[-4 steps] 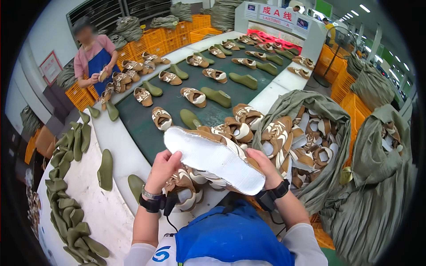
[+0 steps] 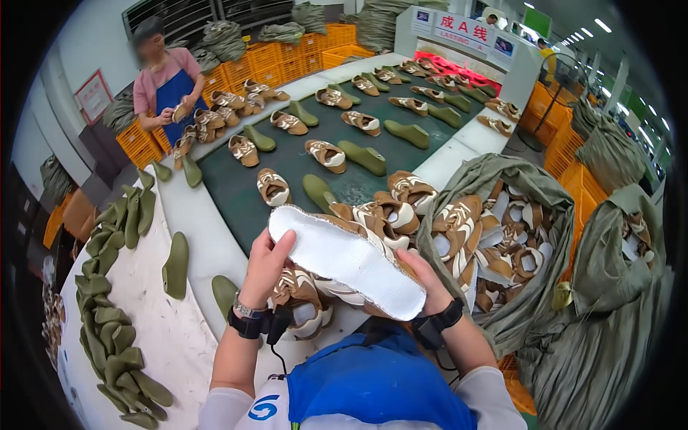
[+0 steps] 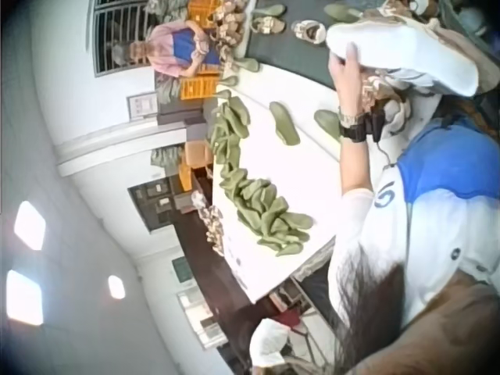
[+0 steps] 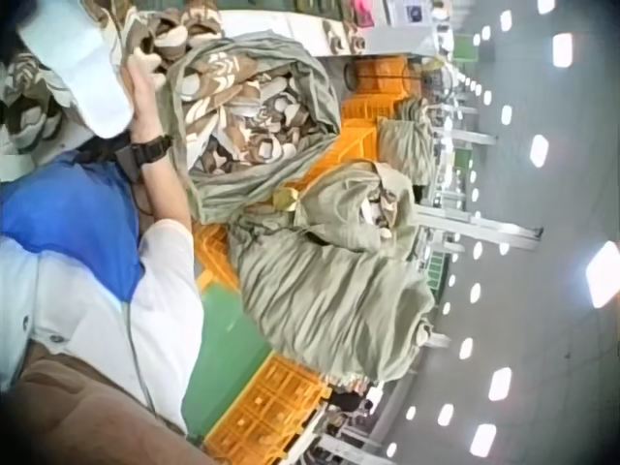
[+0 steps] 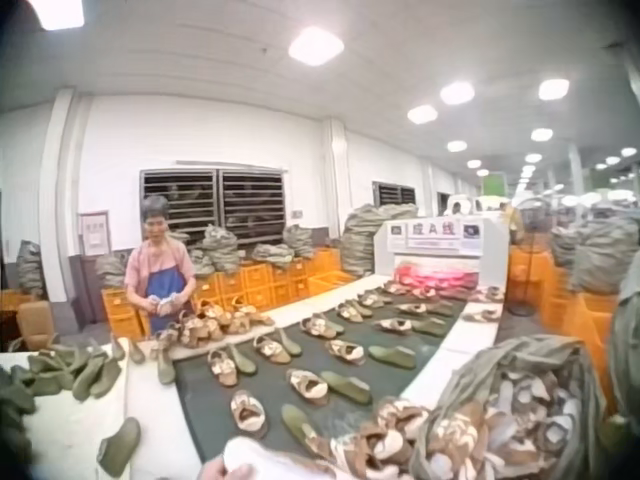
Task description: Processing shoes by inserting shoe lasts into them and organizing them on a table and in bags.
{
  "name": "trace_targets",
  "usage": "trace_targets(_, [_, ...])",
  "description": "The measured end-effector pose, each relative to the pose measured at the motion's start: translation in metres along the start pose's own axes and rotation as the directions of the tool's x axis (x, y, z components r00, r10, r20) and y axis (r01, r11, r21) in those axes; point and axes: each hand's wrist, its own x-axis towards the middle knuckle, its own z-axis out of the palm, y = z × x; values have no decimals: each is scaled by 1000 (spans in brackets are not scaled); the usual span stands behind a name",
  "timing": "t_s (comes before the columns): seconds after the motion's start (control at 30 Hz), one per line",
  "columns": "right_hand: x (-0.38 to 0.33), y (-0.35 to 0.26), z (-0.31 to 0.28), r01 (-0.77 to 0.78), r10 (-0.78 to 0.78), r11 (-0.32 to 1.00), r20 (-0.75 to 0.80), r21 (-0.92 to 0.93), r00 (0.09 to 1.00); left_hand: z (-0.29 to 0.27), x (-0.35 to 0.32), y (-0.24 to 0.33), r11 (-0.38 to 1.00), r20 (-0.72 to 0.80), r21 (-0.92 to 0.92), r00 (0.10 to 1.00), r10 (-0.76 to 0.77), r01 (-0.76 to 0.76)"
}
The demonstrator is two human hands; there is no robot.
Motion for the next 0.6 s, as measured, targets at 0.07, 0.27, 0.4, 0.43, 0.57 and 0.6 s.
trace_targets(0.07, [2,6,5,-27,28,999,-20,37,999,-6,1,-4,976,17,-196,995,-95,96])
trace_targets(0.27, [10,19,0,-84,38,948,153,308,988,-20,3,-27,871,-35,-459,976,-216,176])
trace_targets(0.4, [20,14,4,1,10,1000,409,-27,912,-45,-7,-31,900,-137,-388,953,-270,199])
trace_targets(0.43, [21,8,17,-19,71,994,492,-109,868,-50,-14,-29,893,-173,-409,945,-279,189])
trace_targets(0.57, [37,1,31,18,284,895,602,-445,746,-74,-37,-62,891,-366,-429,872,-324,151])
trace_targets(0.6, [43,-3,35,-58,318,905,577,-422,753,-75,-48,-57,878,-399,-431,829,-392,208])
